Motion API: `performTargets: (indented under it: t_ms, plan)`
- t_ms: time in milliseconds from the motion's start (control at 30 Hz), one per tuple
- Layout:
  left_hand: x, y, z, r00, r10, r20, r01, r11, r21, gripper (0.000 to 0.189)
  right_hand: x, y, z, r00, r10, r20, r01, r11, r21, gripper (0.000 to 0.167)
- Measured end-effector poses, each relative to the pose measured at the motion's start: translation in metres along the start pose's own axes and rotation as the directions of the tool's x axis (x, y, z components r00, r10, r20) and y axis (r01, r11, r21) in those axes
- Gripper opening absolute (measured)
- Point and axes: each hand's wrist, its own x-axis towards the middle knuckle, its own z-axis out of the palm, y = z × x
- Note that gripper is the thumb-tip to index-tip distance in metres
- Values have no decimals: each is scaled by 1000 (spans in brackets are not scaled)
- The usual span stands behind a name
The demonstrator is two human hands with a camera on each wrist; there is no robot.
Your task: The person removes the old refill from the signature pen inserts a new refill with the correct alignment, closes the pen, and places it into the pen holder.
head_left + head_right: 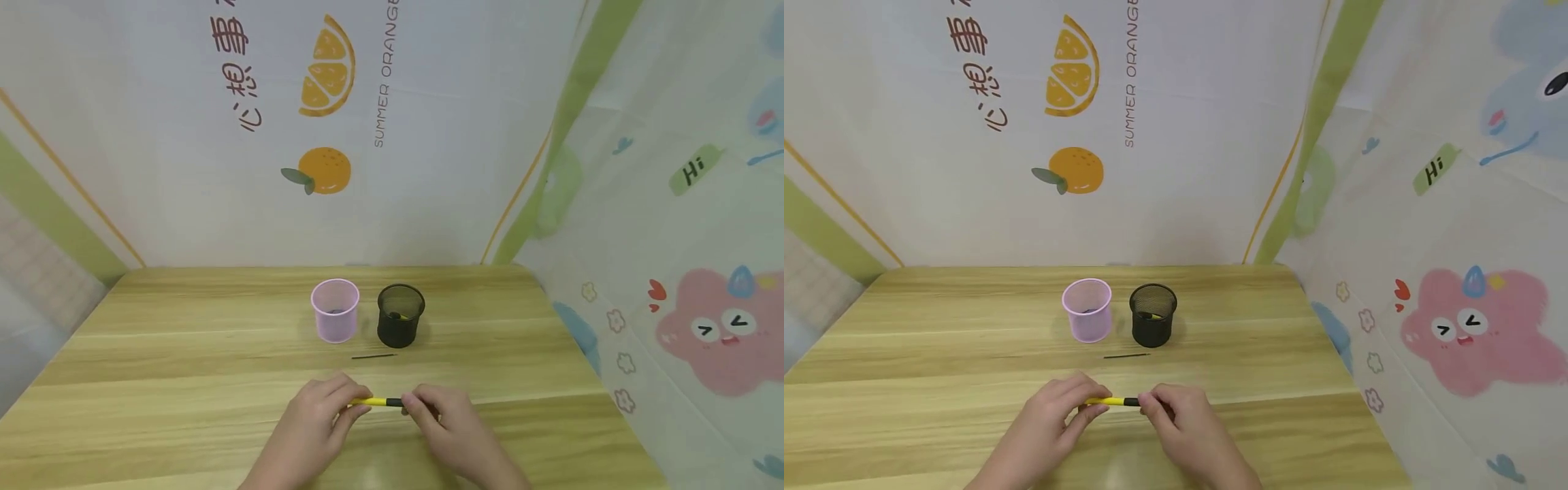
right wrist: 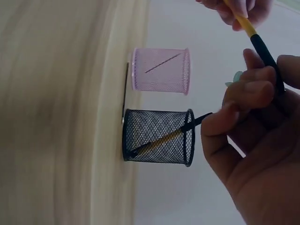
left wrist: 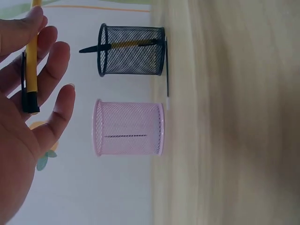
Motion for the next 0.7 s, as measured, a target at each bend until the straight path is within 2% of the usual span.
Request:
performTargets:
  t_ms: [67,167,233,333,433,533,700]
  plan:
    - [-2,1,2,1000,23,-3,-23,1000,4,22,-1,1,0,997,34,71,-35,999,9,37]
    - [-4,1,4,999,38,-16,-38,999,19,20,-2,1,-1,988,98,123,-103,994,30,46]
    - [-5,2,4,999,37,-23,-37,999,29,19,-3,1,-1,978,157,140,-164,986,40,51]
    - [-6,3,4,999,31,-19,-30,999,35,17,-4,2,0,970,205,132,-211,977,34,54]
    - [-7,4,3,1000,21,-2,-21,999,32,16,-5,3,3,974,207,96,-213,975,57,52]
    - [-8,4,2,1000,15,9,-16,999,45,16,-6,4,7,983,178,47,-182,980,83,49]
    - [-7,3,-1,1000,14,-3,-13,998,63,17,-4,2,12,989,148,9,-148,982,121,44]
